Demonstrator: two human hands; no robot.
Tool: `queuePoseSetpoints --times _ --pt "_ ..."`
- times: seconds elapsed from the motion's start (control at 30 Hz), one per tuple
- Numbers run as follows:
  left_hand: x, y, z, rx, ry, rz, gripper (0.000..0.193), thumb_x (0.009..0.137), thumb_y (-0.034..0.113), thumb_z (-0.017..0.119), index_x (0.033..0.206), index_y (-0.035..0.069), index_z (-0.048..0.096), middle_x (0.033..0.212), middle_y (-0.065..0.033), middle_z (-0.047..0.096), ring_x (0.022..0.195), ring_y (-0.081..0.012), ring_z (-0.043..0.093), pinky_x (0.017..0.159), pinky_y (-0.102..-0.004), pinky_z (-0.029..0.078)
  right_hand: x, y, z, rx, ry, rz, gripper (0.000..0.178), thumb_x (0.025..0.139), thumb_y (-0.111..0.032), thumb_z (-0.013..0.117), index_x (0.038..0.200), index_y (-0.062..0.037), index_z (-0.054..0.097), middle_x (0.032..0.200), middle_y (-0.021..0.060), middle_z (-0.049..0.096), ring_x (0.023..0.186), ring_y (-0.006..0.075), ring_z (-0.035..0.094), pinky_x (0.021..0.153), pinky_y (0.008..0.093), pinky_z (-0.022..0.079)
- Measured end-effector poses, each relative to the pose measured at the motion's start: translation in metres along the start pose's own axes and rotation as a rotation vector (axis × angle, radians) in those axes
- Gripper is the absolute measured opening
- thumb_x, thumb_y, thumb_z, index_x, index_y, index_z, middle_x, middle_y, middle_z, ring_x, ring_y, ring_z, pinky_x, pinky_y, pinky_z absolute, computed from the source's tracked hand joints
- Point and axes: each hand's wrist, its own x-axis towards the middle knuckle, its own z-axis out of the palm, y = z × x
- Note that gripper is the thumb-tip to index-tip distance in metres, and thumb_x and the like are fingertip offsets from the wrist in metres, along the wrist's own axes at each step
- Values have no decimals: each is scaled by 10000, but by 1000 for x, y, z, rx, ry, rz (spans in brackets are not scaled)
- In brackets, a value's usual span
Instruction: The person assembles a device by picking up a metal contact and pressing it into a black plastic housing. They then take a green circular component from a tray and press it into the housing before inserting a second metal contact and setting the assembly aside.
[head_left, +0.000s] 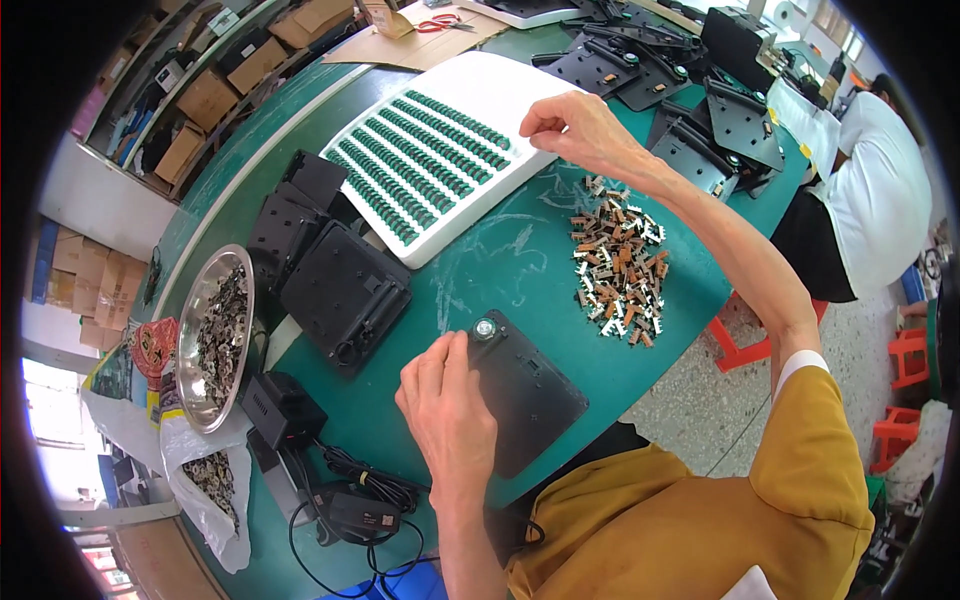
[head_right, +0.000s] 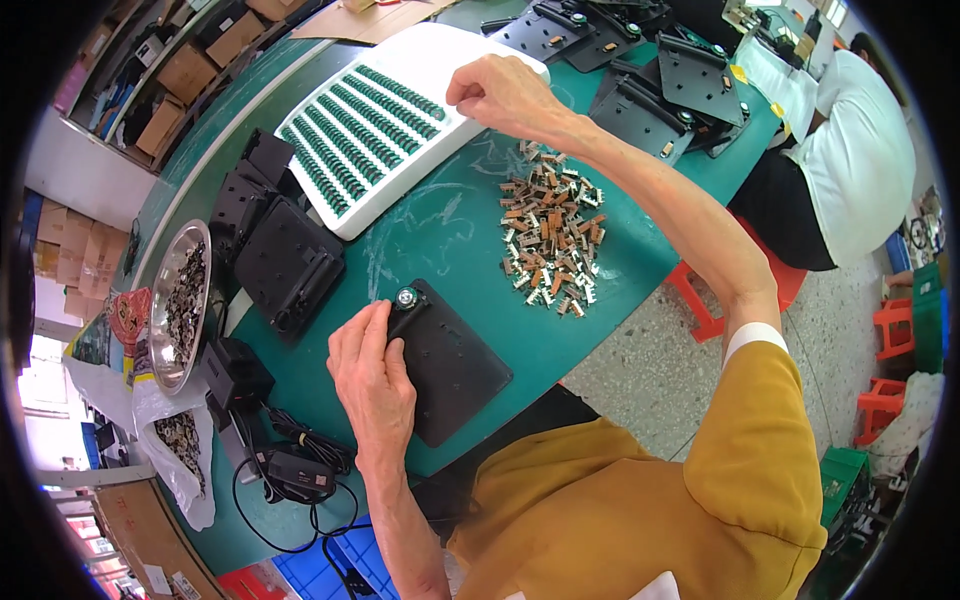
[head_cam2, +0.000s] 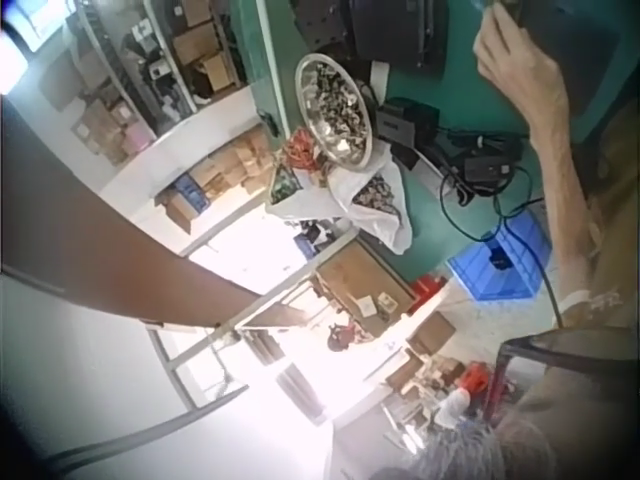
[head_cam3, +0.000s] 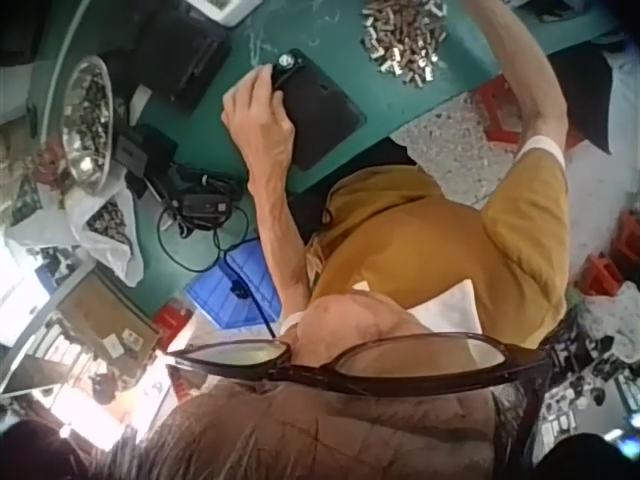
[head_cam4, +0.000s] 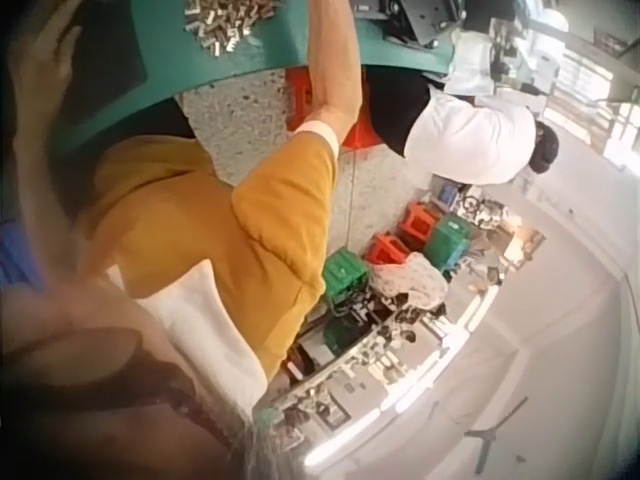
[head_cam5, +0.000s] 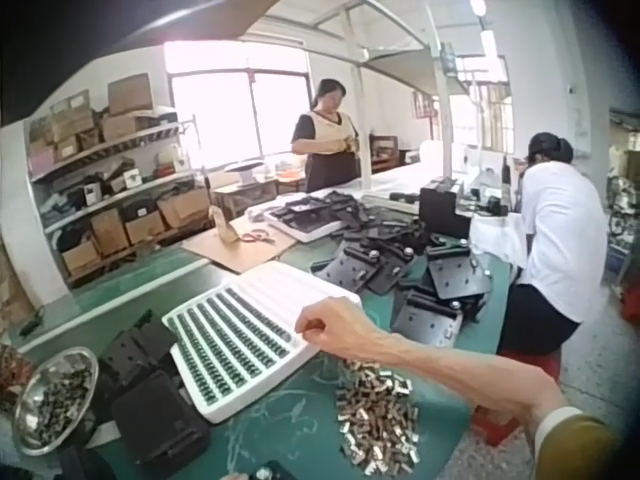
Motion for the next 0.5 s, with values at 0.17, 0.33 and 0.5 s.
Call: queuePoseSetpoints --times 0.17,0.33,0.5 --pt "-3 -6 -2 61 0 9 417 838 -33 665 1251 1 620 1244 -87 622 1151 -280 554 960 -413 424 -29 -33 -9 -8 -232 -25 147 793 -58 652 905 -22 739 805 114 737 759 245 715 732 351 553" --pt "-2 -3 1 63 -2 18 420 836 -32 669 1251 2 619 1243 -85 622 1150 -278 554 960 -413 424 -53 -32 -16 -72 -386 19 173 769 -38 679 934 -22 725 882 114 735 863 276 707 780 387 552" --pt "-4 -5 0 59 5 12 424 832 -35 670 1251 4 619 1240 -84 623 1149 -275 555 962 -413 424 -53 -24 -5 -285 -403 -23 127 778 -29 664 895 -30 712 876 101 718 876 293 691 747 413 542"
